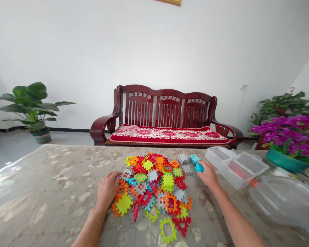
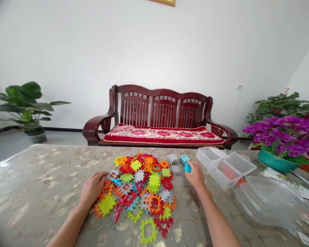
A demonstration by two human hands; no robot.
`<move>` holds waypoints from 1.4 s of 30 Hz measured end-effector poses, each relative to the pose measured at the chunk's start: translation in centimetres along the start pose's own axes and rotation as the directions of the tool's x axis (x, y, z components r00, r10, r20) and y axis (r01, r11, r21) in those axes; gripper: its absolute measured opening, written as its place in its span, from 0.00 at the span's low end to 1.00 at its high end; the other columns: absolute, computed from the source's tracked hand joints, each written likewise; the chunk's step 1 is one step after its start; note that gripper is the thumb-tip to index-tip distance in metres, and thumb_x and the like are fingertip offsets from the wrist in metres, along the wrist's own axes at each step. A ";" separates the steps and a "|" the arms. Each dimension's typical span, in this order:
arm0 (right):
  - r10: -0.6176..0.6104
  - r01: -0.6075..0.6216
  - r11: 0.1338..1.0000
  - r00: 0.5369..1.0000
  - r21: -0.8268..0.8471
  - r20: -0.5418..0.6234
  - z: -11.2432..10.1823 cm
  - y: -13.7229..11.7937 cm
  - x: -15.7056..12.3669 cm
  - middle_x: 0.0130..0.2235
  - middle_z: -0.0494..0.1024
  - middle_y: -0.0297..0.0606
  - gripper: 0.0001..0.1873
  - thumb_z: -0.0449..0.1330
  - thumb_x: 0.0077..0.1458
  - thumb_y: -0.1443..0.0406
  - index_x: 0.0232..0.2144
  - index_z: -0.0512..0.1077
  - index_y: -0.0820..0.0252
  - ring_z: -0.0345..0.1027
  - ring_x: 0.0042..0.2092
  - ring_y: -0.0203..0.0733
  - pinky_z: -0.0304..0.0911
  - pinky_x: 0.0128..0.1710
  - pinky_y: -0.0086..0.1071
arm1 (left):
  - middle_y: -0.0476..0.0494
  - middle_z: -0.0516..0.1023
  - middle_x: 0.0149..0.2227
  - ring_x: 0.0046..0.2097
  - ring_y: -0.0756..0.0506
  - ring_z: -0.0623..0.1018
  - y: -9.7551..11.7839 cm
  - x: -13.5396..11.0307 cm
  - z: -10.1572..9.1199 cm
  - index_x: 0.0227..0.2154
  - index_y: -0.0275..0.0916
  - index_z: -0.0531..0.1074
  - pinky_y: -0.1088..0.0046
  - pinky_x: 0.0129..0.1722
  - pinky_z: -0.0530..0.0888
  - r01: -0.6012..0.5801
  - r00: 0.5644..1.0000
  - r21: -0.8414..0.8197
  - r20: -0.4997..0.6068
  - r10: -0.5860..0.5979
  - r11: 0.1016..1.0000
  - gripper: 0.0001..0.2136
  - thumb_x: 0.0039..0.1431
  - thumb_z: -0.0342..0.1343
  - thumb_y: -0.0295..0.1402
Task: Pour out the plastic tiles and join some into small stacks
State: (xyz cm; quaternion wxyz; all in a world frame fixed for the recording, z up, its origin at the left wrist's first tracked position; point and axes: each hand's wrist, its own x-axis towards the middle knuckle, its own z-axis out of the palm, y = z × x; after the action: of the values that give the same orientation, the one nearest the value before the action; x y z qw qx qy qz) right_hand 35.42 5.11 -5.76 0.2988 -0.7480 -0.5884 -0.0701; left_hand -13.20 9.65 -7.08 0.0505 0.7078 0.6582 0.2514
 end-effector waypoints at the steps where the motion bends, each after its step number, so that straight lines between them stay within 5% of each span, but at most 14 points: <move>1: -0.004 0.004 1.000 1.000 -0.017 0.005 0.0 0.5 0.1 0.47 0.77 0.45 0.27 0.55 0.40 0.69 0.46 0.74 0.62 0.68 0.52 0.48 0.59 0.57 0.41 | 0.45 0.80 0.48 0.47 0.44 0.79 0.0 0.0 0.0 0.42 0.44 0.78 0.69 0.50 0.71 0.002 1.000 0.005 -0.001 -0.002 1.000 0.17 0.62 0.42 0.32; 8: -0.028 0.030 0.999 0.999 -0.037 0.030 0.7 1.6 -0.1 0.50 0.75 0.44 0.29 0.55 0.40 0.70 0.49 0.72 0.60 0.67 0.53 0.47 0.59 0.56 0.39 | 0.46 0.80 0.47 0.46 0.44 0.79 0.1 0.1 -0.1 0.41 0.45 0.78 0.70 0.48 0.72 0.004 1.000 0.012 -0.012 -0.004 1.000 0.17 0.62 0.43 0.33; 15: 0.118 -0.116 0.971 0.993 -0.211 0.000 1.2 1.4 -1.1 0.48 0.77 0.51 0.31 0.59 0.49 0.58 0.55 0.66 0.65 0.70 0.51 0.53 0.61 0.51 0.42 | 0.46 0.81 0.47 0.46 0.44 0.79 0.0 0.1 0.0 0.41 0.44 0.79 0.71 0.48 0.72 0.003 1.000 0.012 -0.022 -0.003 1.000 0.17 0.61 0.44 0.32; 29: 0.179 -0.149 0.914 0.983 -0.377 0.046 1.3 0.6 -0.7 0.44 0.78 0.56 0.26 0.54 0.55 0.60 0.53 0.69 0.68 0.71 0.47 0.55 0.60 0.48 0.42 | 0.47 0.80 0.47 0.47 0.45 0.79 -0.3 0.0 0.2 0.41 0.45 0.78 0.71 0.50 0.71 0.001 1.000 0.020 -0.005 -0.001 1.000 0.17 0.62 0.43 0.33; 38: 0.121 -0.152 0.973 0.976 -0.171 -0.180 1.8 2.0 -1.6 0.46 0.76 0.58 0.29 0.54 0.54 0.56 0.51 0.69 0.72 0.67 0.50 0.57 0.59 0.52 0.45 | 0.46 0.80 0.48 0.48 0.45 0.78 0.2 -0.1 -0.2 0.42 0.44 0.77 0.70 0.52 0.70 0.018 1.000 -0.017 0.000 -0.018 1.000 0.16 0.61 0.43 0.31; 42: 0.061 -0.058 0.998 0.960 0.019 -0.274 1.0 -0.6 -2.3 0.45 0.77 0.54 0.23 0.53 0.53 0.58 0.45 0.73 0.67 0.67 0.48 0.55 0.59 0.52 0.46 | 0.47 0.80 0.48 0.48 0.45 0.78 0.5 -0.2 -0.4 0.42 0.44 0.78 0.71 0.51 0.70 0.030 1.000 -0.018 -0.004 -0.030 0.999 0.16 0.61 0.44 0.31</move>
State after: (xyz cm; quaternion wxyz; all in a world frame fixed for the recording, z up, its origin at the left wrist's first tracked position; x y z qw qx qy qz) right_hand 33.91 3.81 -7.34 0.3835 -0.7468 -0.5190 -0.1608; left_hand -12.92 9.31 -6.55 0.0594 0.6969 0.6665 0.2580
